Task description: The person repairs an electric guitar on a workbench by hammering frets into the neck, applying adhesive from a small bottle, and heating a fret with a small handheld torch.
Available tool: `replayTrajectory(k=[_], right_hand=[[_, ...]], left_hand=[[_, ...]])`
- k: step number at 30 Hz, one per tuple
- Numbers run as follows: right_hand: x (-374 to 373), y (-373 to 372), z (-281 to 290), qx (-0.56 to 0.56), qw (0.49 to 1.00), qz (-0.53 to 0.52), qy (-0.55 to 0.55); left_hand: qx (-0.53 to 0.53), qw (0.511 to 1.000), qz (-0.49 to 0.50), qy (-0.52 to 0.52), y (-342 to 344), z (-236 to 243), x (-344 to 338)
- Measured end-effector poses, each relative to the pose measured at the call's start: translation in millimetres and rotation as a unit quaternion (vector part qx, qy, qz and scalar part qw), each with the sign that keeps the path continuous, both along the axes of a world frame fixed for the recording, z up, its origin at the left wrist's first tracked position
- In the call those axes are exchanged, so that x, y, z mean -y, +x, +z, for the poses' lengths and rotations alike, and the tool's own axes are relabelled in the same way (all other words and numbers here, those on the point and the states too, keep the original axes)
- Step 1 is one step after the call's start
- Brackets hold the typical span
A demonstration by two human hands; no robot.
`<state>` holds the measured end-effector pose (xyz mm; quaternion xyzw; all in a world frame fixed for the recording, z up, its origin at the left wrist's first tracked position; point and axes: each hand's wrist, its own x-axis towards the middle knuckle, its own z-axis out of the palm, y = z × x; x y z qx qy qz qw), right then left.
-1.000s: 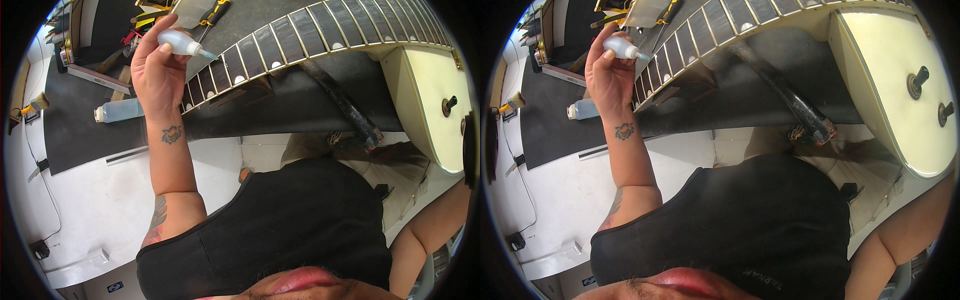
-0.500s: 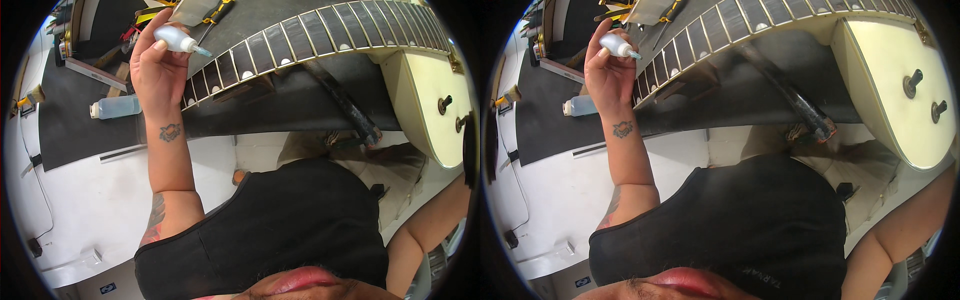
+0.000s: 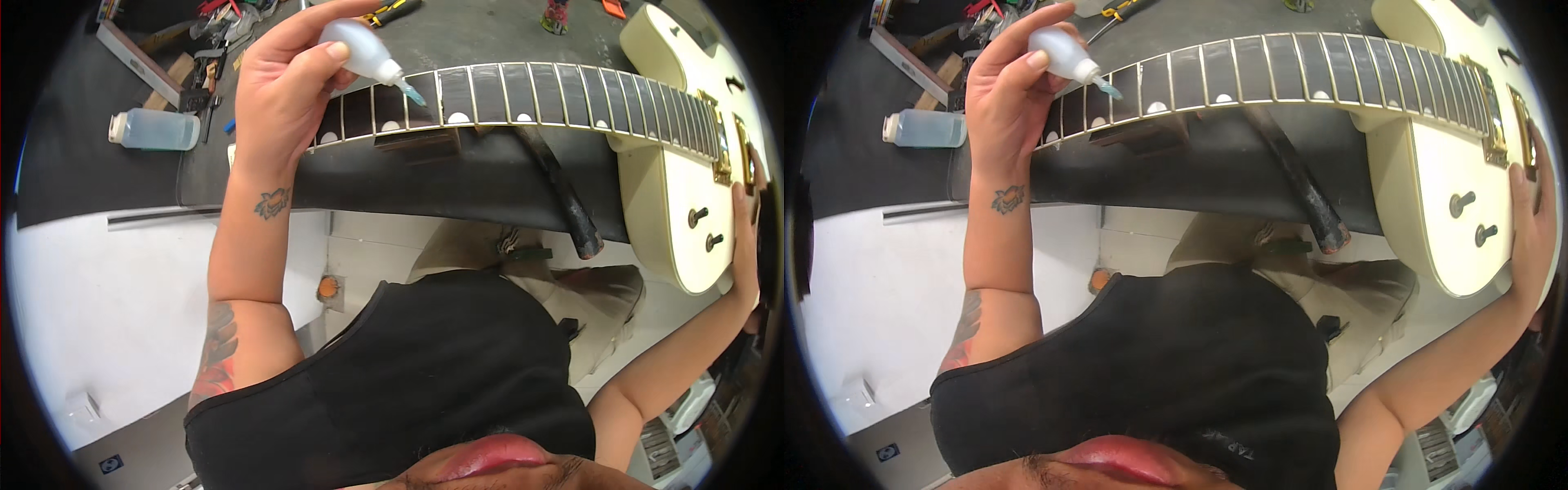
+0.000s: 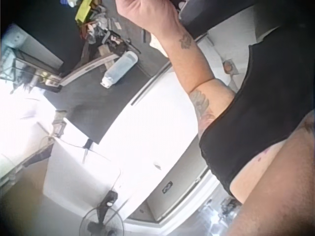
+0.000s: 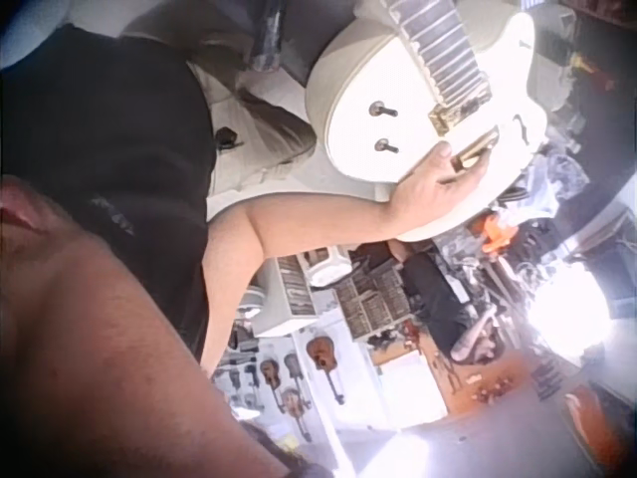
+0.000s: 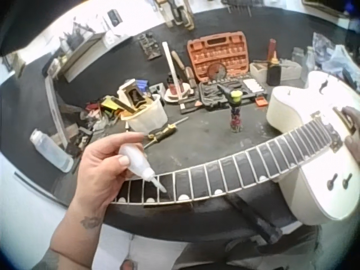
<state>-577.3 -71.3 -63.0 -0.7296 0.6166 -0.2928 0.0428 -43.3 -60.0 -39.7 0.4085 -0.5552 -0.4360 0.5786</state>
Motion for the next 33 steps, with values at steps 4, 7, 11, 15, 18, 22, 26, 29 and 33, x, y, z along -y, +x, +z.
replayTrajectory(k=[4,7,11,15,18,22,26,29,33], right_hand=[[0,-4,-9,0.043,0.999,-0.018,-0.019],[0,-5,-6,0.007,0.999,-0.029,0.022],[-1,-4,-4,0.008,1.0,-0.014,0.017],[-1,-3,-3,-0.002,1.0,-0.008,0.007],[0,-4,-2,-0.022,1.0,-0.007,0.0],[0,-1,-1,-0.035,0.999,0.001,-0.026],[0,1,-1,-0.016,1.0,-0.006,-0.017],[0,1,-1,-0.008,1.0,-0.006,-0.011],[0,-2,-3,-0.018,1.0,-0.017,-0.002]], left_hand=[[0.015,0.998,-0.054,0.011,5,3,0],[0.025,0.996,-0.081,0.001,7,2,-1],[0.042,0.997,-0.065,0.0,6,0,1],[0.043,0.998,-0.053,0.009,9,0,2],[0.046,0.999,-0.021,0.017,7,1,2],[0.04,0.999,-0.026,0.012,7,0,4],[0.051,0.999,-0.006,0.003,9,-2,8],[0.039,0.999,-0.006,-0.004,9,-3,9],[0.022,1.0,0.003,-0.005,10,-4,10]])
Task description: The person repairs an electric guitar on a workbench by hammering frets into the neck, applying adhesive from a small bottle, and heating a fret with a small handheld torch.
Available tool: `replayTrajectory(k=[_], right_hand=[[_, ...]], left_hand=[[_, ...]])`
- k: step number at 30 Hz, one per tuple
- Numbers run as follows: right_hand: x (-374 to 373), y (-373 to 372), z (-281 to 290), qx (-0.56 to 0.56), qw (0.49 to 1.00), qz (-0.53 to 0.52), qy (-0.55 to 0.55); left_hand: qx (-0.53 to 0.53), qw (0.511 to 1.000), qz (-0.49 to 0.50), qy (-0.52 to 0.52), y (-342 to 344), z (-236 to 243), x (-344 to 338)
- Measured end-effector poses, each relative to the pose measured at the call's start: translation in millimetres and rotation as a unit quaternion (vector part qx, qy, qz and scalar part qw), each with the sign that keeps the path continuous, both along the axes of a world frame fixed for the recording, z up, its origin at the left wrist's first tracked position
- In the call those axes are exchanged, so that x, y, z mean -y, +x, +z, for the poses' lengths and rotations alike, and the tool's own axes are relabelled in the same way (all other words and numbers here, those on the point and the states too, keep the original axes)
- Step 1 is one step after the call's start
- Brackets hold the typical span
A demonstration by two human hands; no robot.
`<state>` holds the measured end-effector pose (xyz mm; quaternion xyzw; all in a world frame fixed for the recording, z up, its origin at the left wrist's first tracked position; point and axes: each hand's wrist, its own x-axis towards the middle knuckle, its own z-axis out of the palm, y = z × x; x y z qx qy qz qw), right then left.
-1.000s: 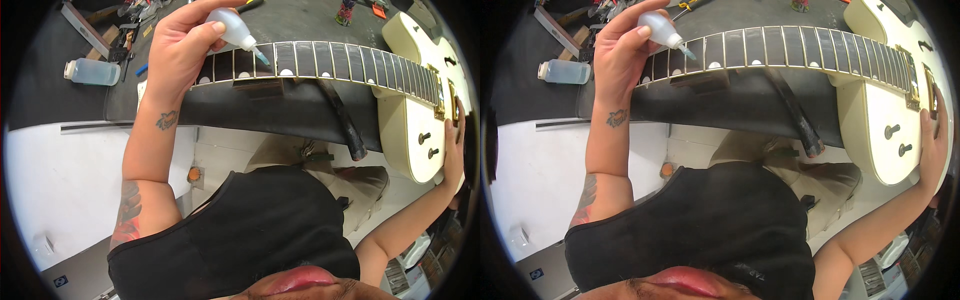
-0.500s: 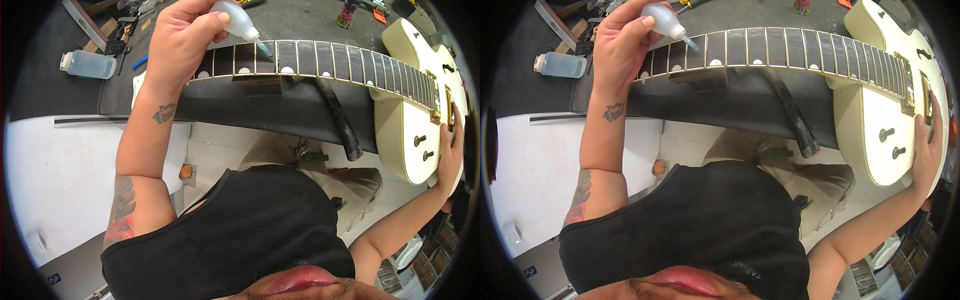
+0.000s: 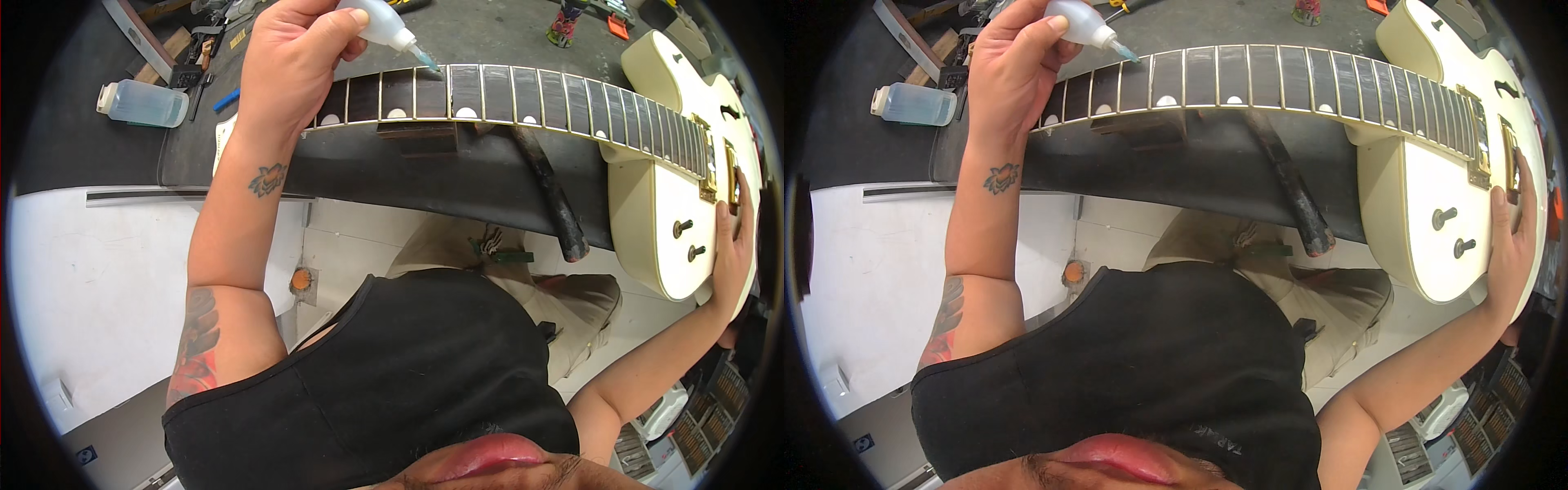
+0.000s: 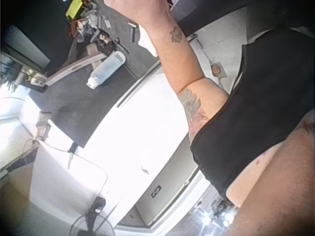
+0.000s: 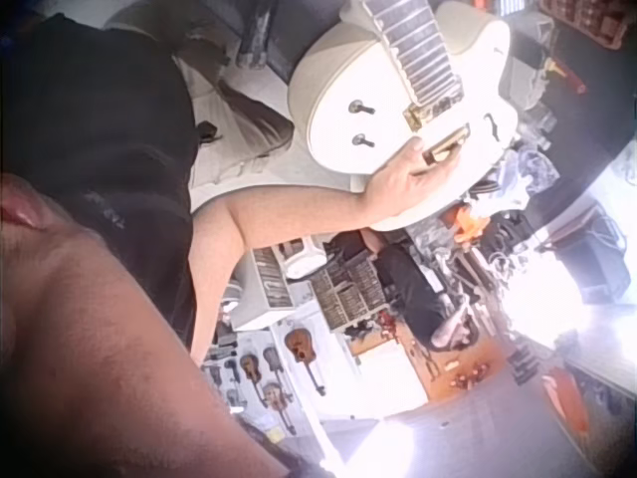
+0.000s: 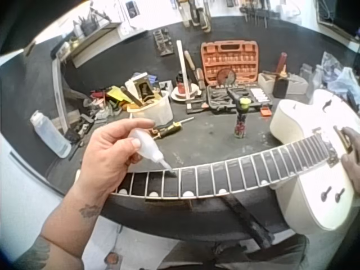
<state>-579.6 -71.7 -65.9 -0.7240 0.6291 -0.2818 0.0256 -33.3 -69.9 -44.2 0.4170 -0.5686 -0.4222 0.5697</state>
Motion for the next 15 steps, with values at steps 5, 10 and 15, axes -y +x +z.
replayTrajectory(k=[5,10,15], right_hand=[[-0.5,3.1,-0.1,0.015,1.0,0.011,0.006],[0.3,3.8,-0.2,0.006,1.0,0.009,-0.017],[-0.1,6.4,0.1,0.025,0.999,0.02,-0.016]], left_hand=[[0.002,1.0,0.017,-0.003,-1.2,0.5,1.3],[0.0,1.0,0.017,-0.004,-0.4,0.3,2.5],[-0.002,0.999,0.046,0.0,-3.9,2.1,2.3]])
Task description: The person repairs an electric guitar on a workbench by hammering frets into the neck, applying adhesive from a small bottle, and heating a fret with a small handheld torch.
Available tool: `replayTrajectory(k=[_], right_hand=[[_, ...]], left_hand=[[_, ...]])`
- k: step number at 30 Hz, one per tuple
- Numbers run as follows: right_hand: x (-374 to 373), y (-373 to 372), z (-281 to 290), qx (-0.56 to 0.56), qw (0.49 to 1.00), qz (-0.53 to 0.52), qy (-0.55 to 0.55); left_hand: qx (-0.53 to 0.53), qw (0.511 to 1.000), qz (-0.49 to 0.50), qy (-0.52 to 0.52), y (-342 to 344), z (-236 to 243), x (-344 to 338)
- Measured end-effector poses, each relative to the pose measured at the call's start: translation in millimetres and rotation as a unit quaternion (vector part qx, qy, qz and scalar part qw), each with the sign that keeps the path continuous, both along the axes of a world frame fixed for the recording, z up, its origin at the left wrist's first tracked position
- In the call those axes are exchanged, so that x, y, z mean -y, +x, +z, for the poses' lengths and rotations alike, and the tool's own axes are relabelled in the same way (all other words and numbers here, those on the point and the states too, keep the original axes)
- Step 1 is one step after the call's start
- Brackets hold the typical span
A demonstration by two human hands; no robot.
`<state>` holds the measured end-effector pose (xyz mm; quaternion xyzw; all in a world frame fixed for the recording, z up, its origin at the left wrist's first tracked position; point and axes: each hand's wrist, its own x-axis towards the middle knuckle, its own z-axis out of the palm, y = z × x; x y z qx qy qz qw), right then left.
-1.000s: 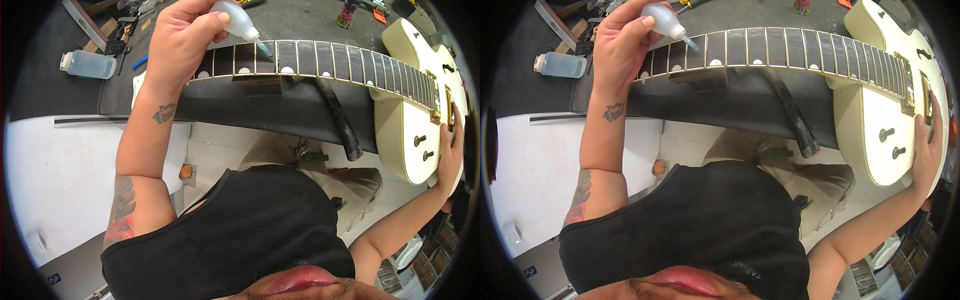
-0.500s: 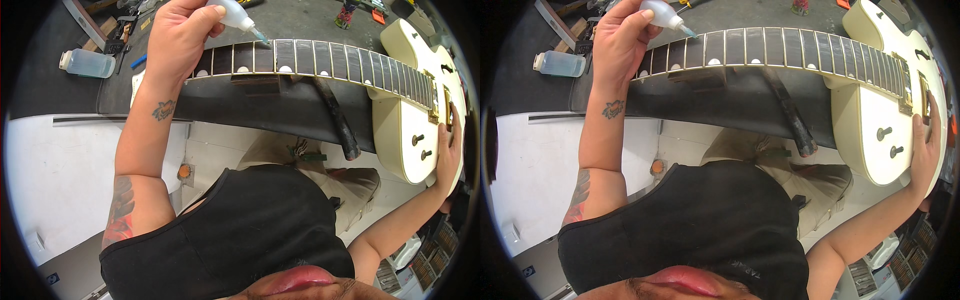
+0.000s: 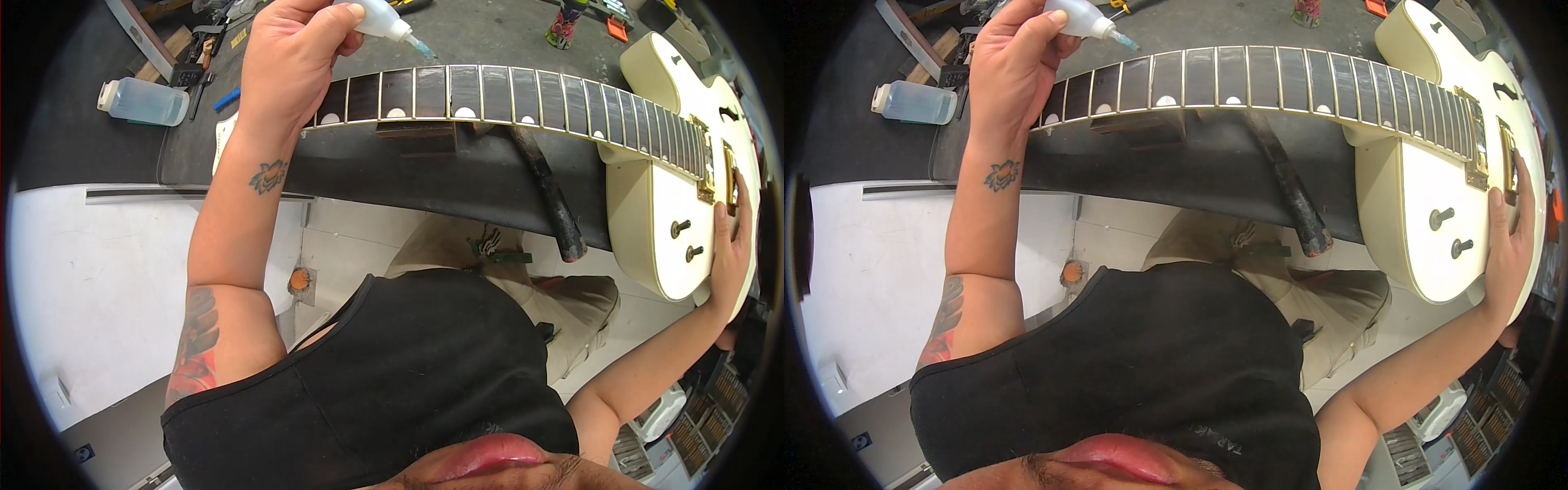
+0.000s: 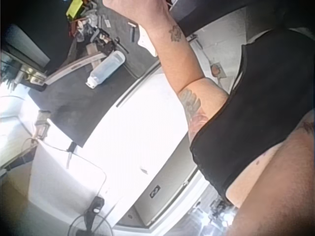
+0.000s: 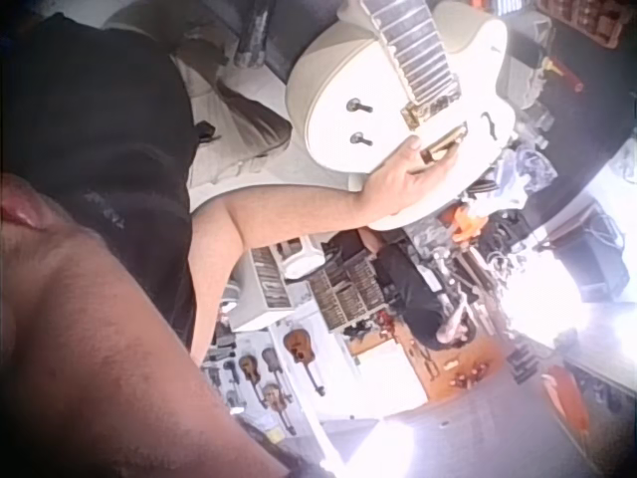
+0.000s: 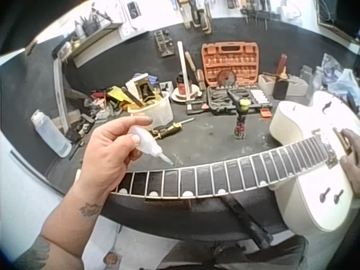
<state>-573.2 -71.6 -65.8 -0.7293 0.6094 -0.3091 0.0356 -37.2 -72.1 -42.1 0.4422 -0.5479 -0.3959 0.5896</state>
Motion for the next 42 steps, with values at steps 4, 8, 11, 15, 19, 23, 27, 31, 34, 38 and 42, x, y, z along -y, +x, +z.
replayTrajectory(k=[4,8,11,15,19,23,27,31,34,38,42], right_hand=[[0,-3,-1,0.013,1.0,-0.008,0.023],[0,-1,0,0.014,1.0,0.006,0.007],[0,-3,-1,0.013,1.0,-0.005,0.015],[0,-4,-2,0.004,1.0,-0.011,0.024],[0,-4,-1,0.003,1.0,-0.004,0.018],[-1,-2,0,0.007,1.0,-0.007,0.03],[-1,-1,0,0.007,1.0,-0.003,0.022],[-1,0,1,0.002,1.0,0.003,0.011],[0,-2,0,-0.001,1.0,0.002,0.005],[-1,0,1,-0.002,1.0,0.009,-0.005],[-1,-5,1,-0.004,1.0,0.006,0.025]], left_hand=[[-0.002,1.0,-0.004,-0.001,0,1,0],[-0.005,1.0,0.014,0.009,1,3,0],[-0.021,0.999,0.023,0.003,-3,5,0],[-0.036,0.999,0.019,-0.003,1,0,2],[-0.021,1.0,0.004,0.007,2,0,2],[-0.012,1.0,-0.006,0.018,-2,6,-1],[-0.01,1.0,0.008,0.014,1,0,2],[-0.001,1.0,-0.014,0.026,3,-1,0],[0.011,0.999,-0.049,0.013,6,-2,-1],[0.022,0.995,-0.095,0.011,5,1,-7],[-0.033,0.994,-0.098,-0.021,4,0,-5]])
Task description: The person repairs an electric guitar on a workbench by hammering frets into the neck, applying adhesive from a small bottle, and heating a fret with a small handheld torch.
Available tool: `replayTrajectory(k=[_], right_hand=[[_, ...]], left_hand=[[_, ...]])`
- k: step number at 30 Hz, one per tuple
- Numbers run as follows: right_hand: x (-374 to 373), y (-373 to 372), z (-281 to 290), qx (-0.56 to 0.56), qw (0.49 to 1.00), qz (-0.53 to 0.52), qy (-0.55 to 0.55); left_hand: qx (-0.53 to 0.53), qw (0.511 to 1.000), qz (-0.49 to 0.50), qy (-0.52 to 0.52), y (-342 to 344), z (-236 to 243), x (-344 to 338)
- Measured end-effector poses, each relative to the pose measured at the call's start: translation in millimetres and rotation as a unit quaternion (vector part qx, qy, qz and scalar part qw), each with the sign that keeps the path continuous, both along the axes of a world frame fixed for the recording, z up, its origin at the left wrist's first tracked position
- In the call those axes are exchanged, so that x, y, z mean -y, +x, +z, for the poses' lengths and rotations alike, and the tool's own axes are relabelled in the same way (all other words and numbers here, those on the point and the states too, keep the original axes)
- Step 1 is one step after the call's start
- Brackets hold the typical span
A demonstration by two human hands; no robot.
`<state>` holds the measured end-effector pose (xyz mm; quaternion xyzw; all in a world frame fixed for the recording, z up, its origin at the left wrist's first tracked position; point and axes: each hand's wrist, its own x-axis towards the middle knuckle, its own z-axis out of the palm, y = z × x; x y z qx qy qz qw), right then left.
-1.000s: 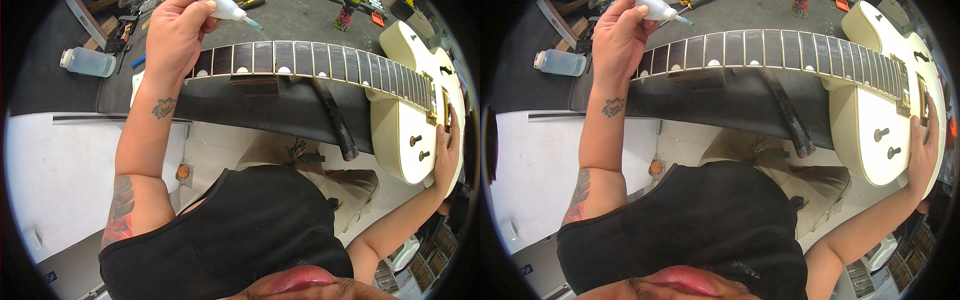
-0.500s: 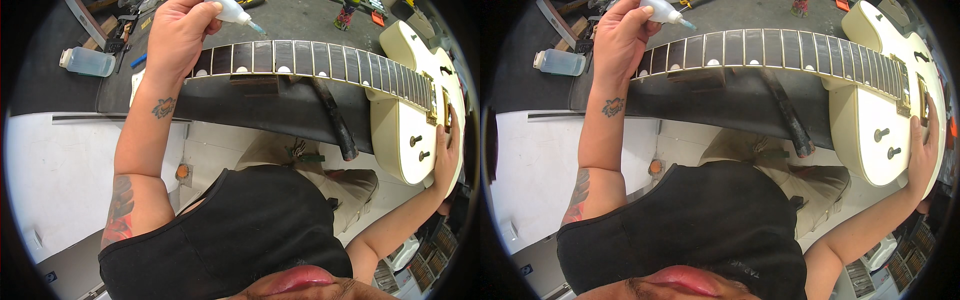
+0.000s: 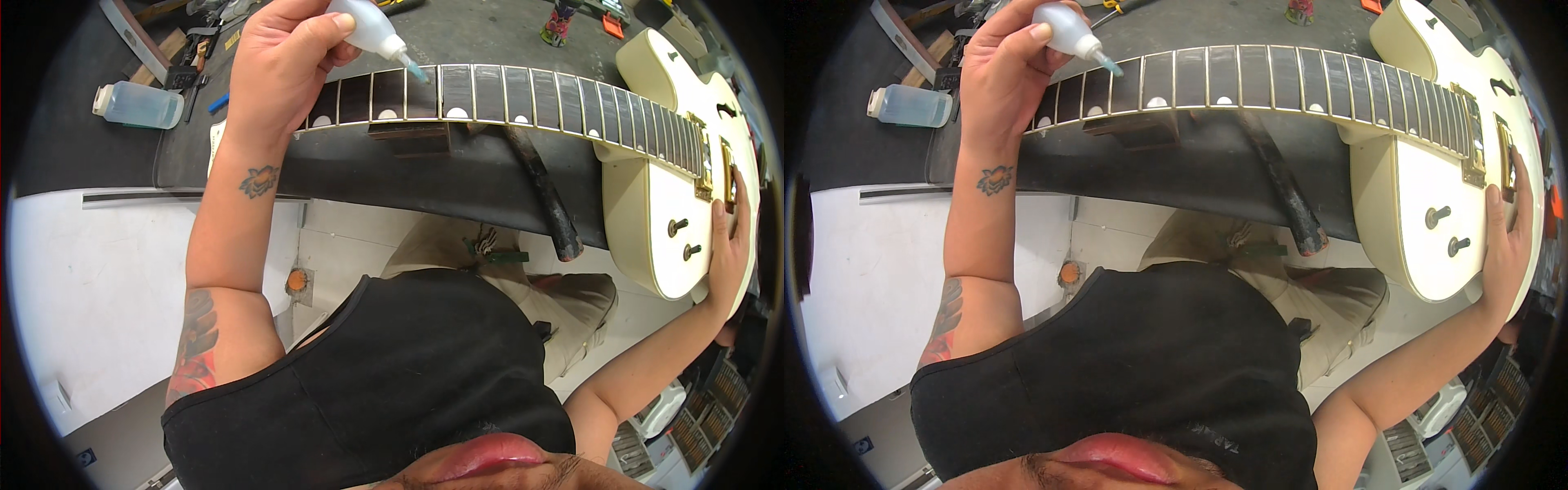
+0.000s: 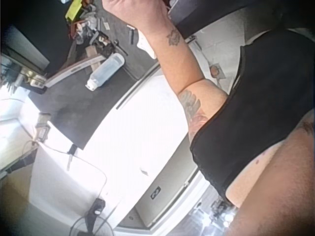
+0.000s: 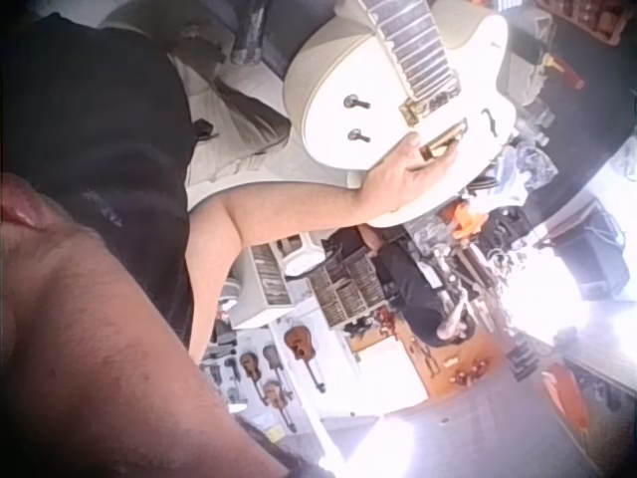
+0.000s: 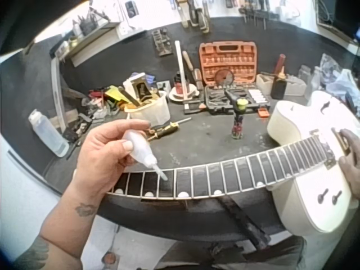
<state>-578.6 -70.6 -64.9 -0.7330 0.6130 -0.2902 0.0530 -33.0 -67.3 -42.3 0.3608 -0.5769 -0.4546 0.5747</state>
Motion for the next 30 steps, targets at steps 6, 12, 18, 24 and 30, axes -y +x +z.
replayTrajectory(k=[6,12,18,24,30], right_hand=[[1,-1,-1,-0.035,0.999,-0.013,-0.015],[0,-1,-1,-0.022,1.0,-0.016,-0.013],[1,-2,0,-0.035,0.999,-0.01,-0.02],[1,-3,-1,-0.035,0.999,-0.01,-0.015],[1,-1,-1,-0.015,1.0,-0.019,-0.007]], left_hand=[[0.011,1.0,0.021,0.016,-3,-1,0],[0.056,0.998,0.006,0.028,-1,1,-2],[0.042,0.998,0.046,0.016,-5,-1,2],[0.043,0.996,0.076,0.007,-5,-1,6],[-0.016,0.995,0.102,0.012,-3,-2,8]])
